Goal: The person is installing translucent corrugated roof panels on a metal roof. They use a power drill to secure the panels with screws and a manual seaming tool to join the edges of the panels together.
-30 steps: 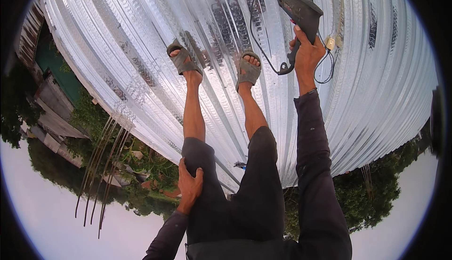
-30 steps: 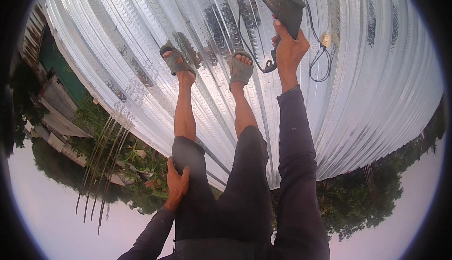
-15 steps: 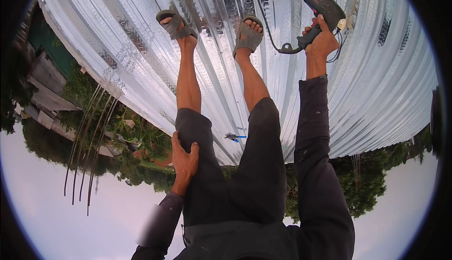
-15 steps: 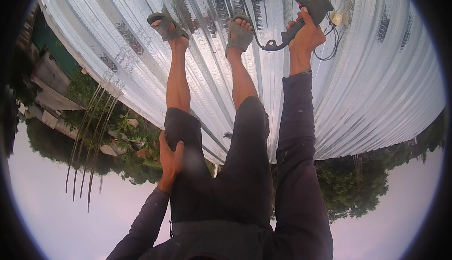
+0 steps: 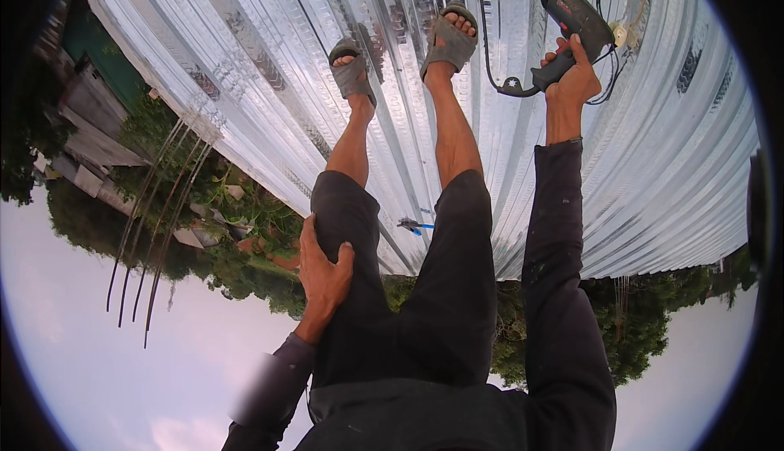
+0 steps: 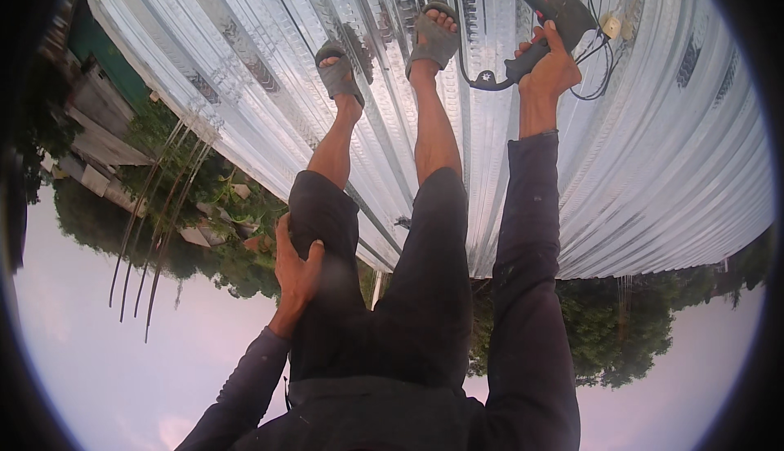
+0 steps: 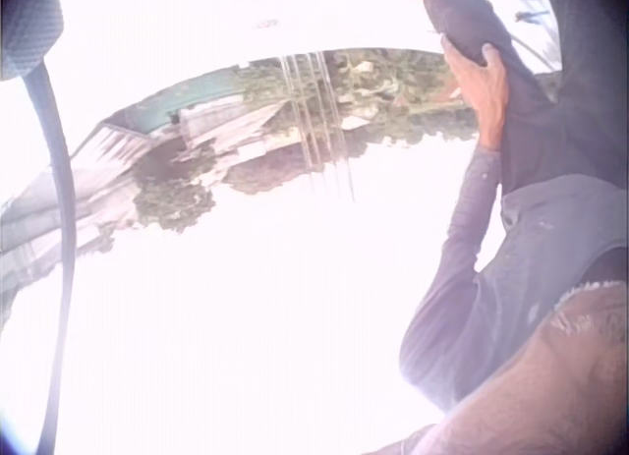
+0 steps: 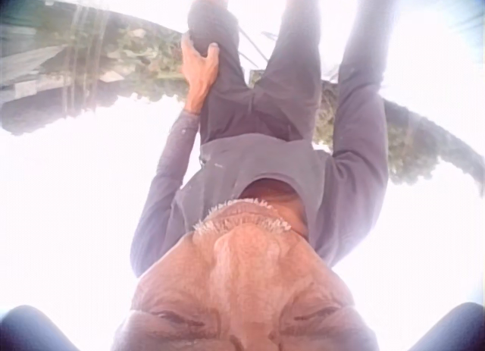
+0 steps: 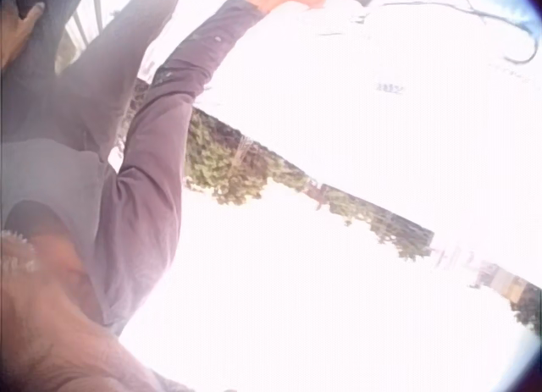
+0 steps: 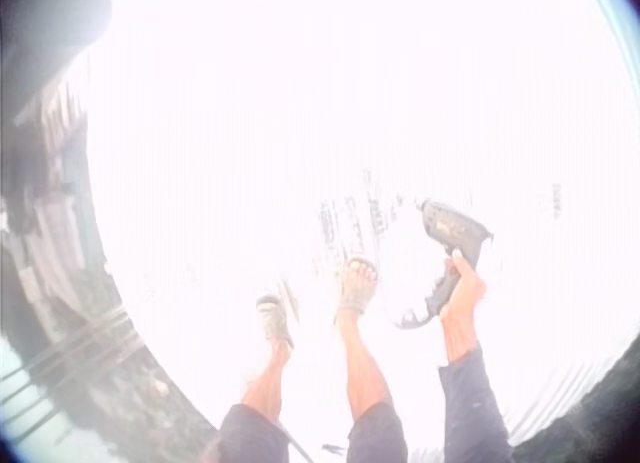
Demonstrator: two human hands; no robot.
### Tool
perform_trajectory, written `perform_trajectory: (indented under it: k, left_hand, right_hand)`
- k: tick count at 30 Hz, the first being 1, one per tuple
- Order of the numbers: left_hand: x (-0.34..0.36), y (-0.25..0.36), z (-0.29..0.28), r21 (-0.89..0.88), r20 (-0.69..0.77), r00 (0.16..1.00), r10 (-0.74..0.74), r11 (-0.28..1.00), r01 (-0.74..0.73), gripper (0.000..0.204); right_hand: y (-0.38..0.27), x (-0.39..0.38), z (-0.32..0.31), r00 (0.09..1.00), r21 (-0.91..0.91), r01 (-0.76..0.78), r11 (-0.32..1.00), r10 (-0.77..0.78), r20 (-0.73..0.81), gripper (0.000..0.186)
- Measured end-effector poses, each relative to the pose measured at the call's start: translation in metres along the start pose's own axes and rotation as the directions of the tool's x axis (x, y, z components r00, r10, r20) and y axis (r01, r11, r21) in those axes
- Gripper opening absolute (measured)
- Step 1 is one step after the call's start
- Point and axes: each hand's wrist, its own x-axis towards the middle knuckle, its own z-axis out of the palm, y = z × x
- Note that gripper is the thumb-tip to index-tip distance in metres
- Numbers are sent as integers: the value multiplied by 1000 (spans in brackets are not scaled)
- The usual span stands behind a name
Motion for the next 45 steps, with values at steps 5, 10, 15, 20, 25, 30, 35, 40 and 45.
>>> perform_trajectory:
  k: [5, 10, 15, 20, 25, 30, 35, 40, 45]
  left_hand:
    - [14, -29, 26, 68, 42, 999, -19, 998, 17, 79]
    - [24, -54, 22, 57, 36, 997, 61, 996, -63, 78]
    - [37, -91, 3, 34, 73, 991, 114, 993, -116, 78]
    - [46, -138, -11, 36, 132, 971, 198, 978, -204, 76]
    - [34, -175, 10, 60, 120, 950, 288, 953, -296, 74]
    - [15, -201, 52, 47, 88, 962, 259, 963, -264, 75]
    - [-8, -228, 122, 53, 41, 977, 211, 976, -213, 75]
    - [-32, -238, 194, 19, 30, 992, 120, 992, -121, 75]
    - [-62, -240, 231, 43, 34, 998, 61, 997, -62, 77]
  right_hand:
    - [16, -6, -12, 999, 9, 8, 1000, -7, -31, 27]
    - [29, -19, -19, 999, 56, -40, 998, 41, -24, 29]
    - [50, -49, -36, 998, 63, -57, 996, 59, -30, 27]
    - [74, -84, -62, 996, 158, -68, 985, 77, -49, 30]
    - [94, -113, -87, 987, 193, -107, 975, 127, -95, 27]
    - [125, -107, -118, 991, 176, -112, 978, 123, -51, 30]
    - [163, -81, -147, 991, 208, -136, 969, 136, 11, 33]
    - [203, -54, -197, 974, 281, -173, 944, 123, 188, 39]
    - [256, -27, -236, 946, 402, -231, 886, 108, 305, 47]
